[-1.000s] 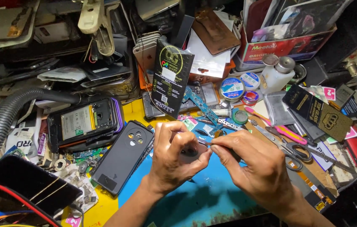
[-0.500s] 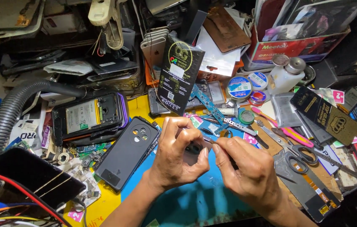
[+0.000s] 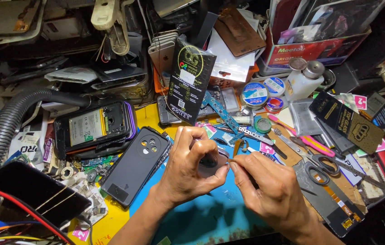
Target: The person is applying a protective skin or sticker to the back of a mobile phone frame at a repair bench.
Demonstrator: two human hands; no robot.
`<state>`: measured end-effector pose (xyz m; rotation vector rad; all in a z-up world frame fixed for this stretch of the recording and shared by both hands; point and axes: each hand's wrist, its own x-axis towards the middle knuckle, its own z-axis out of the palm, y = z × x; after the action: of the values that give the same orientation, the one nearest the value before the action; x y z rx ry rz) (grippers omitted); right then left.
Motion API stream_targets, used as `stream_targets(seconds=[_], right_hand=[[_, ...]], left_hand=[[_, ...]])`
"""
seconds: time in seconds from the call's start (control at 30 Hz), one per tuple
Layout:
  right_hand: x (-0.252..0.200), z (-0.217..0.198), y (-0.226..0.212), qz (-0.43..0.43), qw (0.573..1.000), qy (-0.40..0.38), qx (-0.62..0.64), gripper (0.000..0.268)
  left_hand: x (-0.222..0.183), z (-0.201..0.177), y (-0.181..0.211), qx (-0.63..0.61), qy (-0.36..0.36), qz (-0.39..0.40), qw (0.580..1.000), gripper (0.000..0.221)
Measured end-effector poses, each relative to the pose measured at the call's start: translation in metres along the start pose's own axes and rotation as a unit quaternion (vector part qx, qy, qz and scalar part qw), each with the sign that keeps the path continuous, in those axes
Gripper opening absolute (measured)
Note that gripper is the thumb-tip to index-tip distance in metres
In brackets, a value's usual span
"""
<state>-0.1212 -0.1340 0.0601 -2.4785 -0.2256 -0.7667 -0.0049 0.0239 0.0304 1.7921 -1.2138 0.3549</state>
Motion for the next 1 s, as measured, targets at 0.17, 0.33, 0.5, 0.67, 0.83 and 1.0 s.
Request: stream_targets(seconds=[0.17,0.33,0.5,0.67,0.83,1.0], right_hand=[[0.005,-0.009,-0.003,-0.021,0.997,0.009,-0.074,0.005],[0.016,-0.012,-0.004,-0.054,0.996,0.014,-0.069,0.007],[0.014,-0.003,0.000,-0.032,0.997,-0.028,-0.063,0.010],[0.007,0.007,0.000,-0.008,1.000,-0.004,-0.026,0.009],[-0.001,0.012,0.001,0.028,0.999,0.012,0.039,0.009],[-0.010,0.003,-0.002,0.038,0.997,0.057,-0.023,0.004]], left_hand=[[0.000,0.001,-0.004,-0.002,0.005,-0.004,1.000,0.045],[-0.002,0.001,-0.004,-0.005,-0.001,-0.009,1.000,0.045],[-0.002,0.001,-0.003,0.001,0.005,-0.010,1.000,0.044],[0.000,0.002,-0.003,-0.002,0.003,-0.009,1.000,0.042],[-0.002,0.002,-0.004,0.007,-0.006,-0.008,1.000,0.045],[-0.003,0.001,-0.006,0.000,0.002,-0.007,1.000,0.048]])
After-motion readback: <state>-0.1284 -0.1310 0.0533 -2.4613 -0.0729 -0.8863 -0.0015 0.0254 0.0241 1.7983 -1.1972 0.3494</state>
